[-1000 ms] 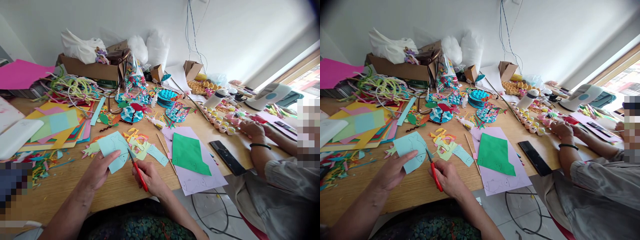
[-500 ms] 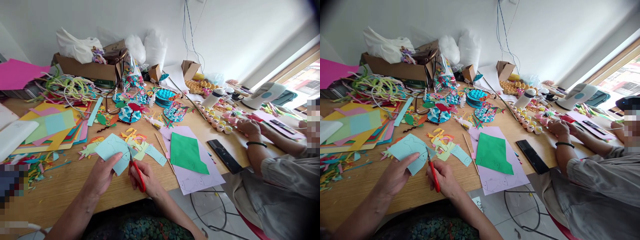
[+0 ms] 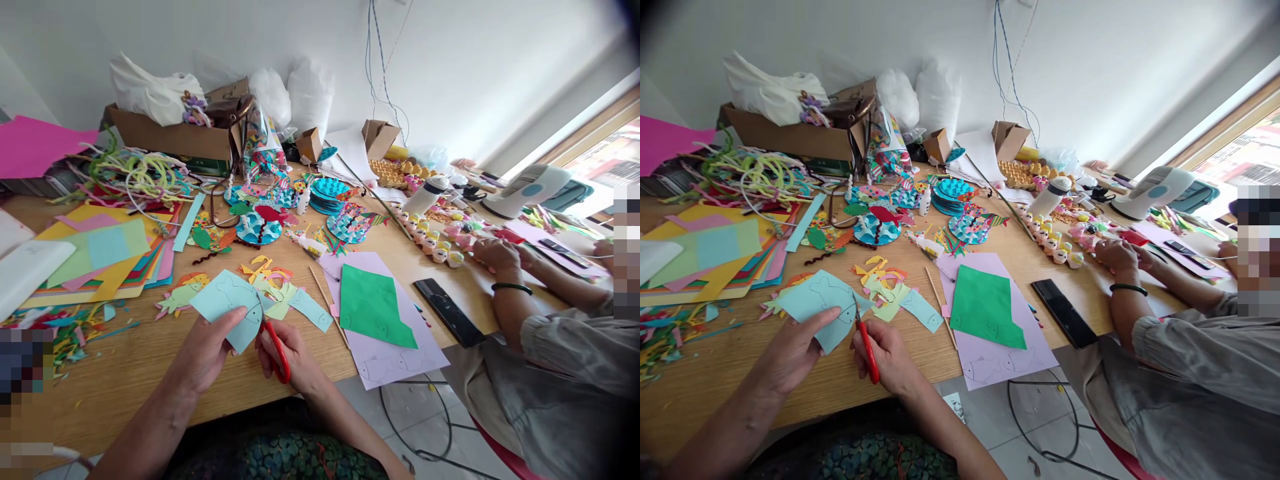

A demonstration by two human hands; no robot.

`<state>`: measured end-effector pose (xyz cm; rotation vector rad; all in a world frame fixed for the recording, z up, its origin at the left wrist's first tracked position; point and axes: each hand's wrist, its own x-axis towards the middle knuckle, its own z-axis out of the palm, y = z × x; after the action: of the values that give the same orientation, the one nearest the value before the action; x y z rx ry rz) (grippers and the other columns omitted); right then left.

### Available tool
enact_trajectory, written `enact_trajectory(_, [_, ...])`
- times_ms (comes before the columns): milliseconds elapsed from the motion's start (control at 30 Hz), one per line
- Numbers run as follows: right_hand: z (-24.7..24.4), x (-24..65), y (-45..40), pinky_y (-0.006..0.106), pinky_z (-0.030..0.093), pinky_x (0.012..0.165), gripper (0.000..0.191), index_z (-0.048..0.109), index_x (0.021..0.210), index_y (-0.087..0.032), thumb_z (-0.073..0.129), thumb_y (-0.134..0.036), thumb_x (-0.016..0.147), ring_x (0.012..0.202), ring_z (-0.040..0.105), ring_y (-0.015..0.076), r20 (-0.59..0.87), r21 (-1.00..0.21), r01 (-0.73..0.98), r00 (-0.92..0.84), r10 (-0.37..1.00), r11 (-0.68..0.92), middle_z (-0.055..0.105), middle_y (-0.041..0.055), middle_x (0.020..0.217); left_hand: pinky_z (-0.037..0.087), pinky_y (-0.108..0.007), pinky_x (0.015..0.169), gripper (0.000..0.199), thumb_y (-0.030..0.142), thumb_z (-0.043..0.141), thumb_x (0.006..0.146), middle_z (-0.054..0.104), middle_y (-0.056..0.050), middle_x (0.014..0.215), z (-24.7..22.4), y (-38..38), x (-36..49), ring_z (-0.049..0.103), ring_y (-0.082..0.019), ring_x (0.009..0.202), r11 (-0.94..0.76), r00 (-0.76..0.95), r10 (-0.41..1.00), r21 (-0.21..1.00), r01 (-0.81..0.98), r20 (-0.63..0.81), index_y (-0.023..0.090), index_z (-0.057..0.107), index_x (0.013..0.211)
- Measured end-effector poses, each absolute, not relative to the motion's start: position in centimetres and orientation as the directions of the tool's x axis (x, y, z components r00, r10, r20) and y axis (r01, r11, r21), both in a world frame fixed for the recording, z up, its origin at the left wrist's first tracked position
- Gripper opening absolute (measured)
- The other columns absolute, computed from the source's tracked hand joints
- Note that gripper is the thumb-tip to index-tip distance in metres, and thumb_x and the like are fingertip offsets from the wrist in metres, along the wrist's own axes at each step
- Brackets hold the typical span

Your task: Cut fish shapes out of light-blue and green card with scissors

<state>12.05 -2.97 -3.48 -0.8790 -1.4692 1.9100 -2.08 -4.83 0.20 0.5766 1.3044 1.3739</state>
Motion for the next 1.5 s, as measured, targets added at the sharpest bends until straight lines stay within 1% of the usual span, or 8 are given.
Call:
enact_trajectory(133, [-3.25, 12.09, -3.0, 0.019, 0.03, 0.041, 0.042, 0.05, 0.073, -0.017, 0.052, -0.058, 0.085, 0.039, 0.041, 0.0066, -0.142, -0.978, -0.037, -0.61, 0.78, -0.207, 0.047, -0.0065, 0.047, 0.031, -0.022, 0.036, 0.027, 0.035, 0.077, 0.059, 0.052, 0.005, 0.053, 0.12, -4.98, -1.9, 0.044, -0.012, 0.046, 0.215, -0.247, 0.914, 0.901, -0.376, -0.321, 0.021, 0.055, 0.063])
enact_trajectory(300, [-2.86, 12.14, -3.08, 0.019, 0.032, 0.043, 0.046, 0.054, 0.074, -0.016, 0.047, -0.06, 0.087, 0.042, 0.041, 0.0067, -0.129, -0.986, -0.003, -0.604, 0.787, -0.164, 0.046, -0.0056, 0.049, 0.031, -0.02, 0.036, 0.027, 0.036, 0.076, 0.062, 0.05, 0.005, 0.052, -0.09, -5.06, -1.77, 0.043, -0.01, 0.046, 0.217, -0.212, 0.927, 0.902, -0.372, -0.311, 0.02, 0.054, 0.06])
enact_trajectory(433, [-2.86, 12.1, -3.12, 0.019, 0.031, 0.043, 0.048, 0.054, 0.074, -0.016, 0.046, -0.061, 0.088, 0.041, 0.04, 0.0064, -0.119, -0.989, 0.003, -0.594, 0.795, -0.147, 0.044, -0.0059, 0.049, 0.031, -0.019, 0.035, 0.028, 0.036, 0.076, 0.061, 0.05, 0.006, 0.053, 0.1, -5.05, -1.69, 0.043, -0.009, 0.046, 0.218, -0.208, 0.928, 0.903, -0.372, -0.309, 0.02, 0.053, 0.06])
enact_trajectory(567, [-2.9, 12.07, -3.15, 0.019, 0.032, 0.041, 0.048, 0.054, 0.073, -0.016, 0.047, -0.061, 0.087, 0.042, 0.041, 0.0064, -0.118, -0.99, 0.009, -0.581, 0.805, -0.139, 0.045, -0.0051, 0.053, 0.032, -0.018, 0.034, 0.028, 0.034, 0.077, 0.059, 0.051, 0.007, 0.053, 0.27, -5.02, -1.52, 0.043, -0.009, 0.045, 0.208, -0.221, 0.925, 0.9, -0.382, -0.308, 0.02, 0.053, 0.063])
enact_trajectory(800, [-2.85, 12.04, -3.2, 0.019, 0.031, 0.039, 0.046, 0.045, 0.069, -0.018, 0.044, -0.06, 0.089, 0.041, 0.04, 0.006, -0.095, -0.995, 0.028, -0.565, 0.82, -0.096, 0.044, -0.005, 0.053, 0.033, -0.017, 0.034, 0.028, 0.033, 0.077, 0.059, 0.053, 0.007, 0.054, 0.24, -5.04, -1.4, 0.044, -0.008, 0.046, 0.205, -0.236, 0.922, 0.903, -0.376, -0.308, 0.02, 0.053, 0.066])
enact_trajectory(967, [-2.9, 12.06, -3.36, 0.019, 0.032, 0.04, 0.047, 0.041, 0.066, -0.019, 0.043, -0.061, 0.088, 0.041, 0.04, 0.0059, -0.083, -0.996, 0.035, -0.555, 0.828, -0.076, 0.042, -0.0048, 0.055, 0.032, -0.017, 0.034, 0.027, 0.032, 0.076, 0.06, 0.052, 0.007, 0.053, 0.3, -5.01, -1.22, 0.043, -0.008, 0.044, 0.191, -0.229, 0.929, 0.907, -0.375, -0.291, 0.021, 0.053, 0.065])
enact_trajectory(1167, [-2.82, 12.09, -3.39, 0.019, 0.033, 0.039, 0.048, 0.041, 0.066, -0.019, 0.041, -0.062, 0.089, 0.041, 0.04, 0.006, -0.07, -0.997, 0.007, -0.562, 0.824, -0.08, 0.041, -0.0049, 0.054, 0.032, -0.017, 0.033, 0.028, 0.033, 0.077, 0.059, 0.052, 0.007, 0.053, 0.39, -4.96, -1.09, 0.043, -0.008, 0.043, 0.183, -0.243, 0.927, 0.911, -0.368, -0.285, 0.02, 0.053, 0.065])
enact_trajectory(1500, [-2.91, 12.06, -3.55, 0.018, 0.031, 0.038, 0.046, 0.04, 0.065, -0.019, 0.042, -0.058, 0.091, 0.039, 0.038, 0.0057, -0.055, -0.995, -0.04, -0.562, 0.825, -0.093, 0.041, -0.005, 0.052, 0.033, -0.018, 0.034, 0.029, 0.034, 0.077, 0.061, 0.052, 0.007, 0.053, 0.2, -5.11, -1.12, 0.043, -0.009, 0.044, 0.182, -0.223, 0.935, 0.914, -0.363, -0.275, 0.021, 0.052, 0.065])
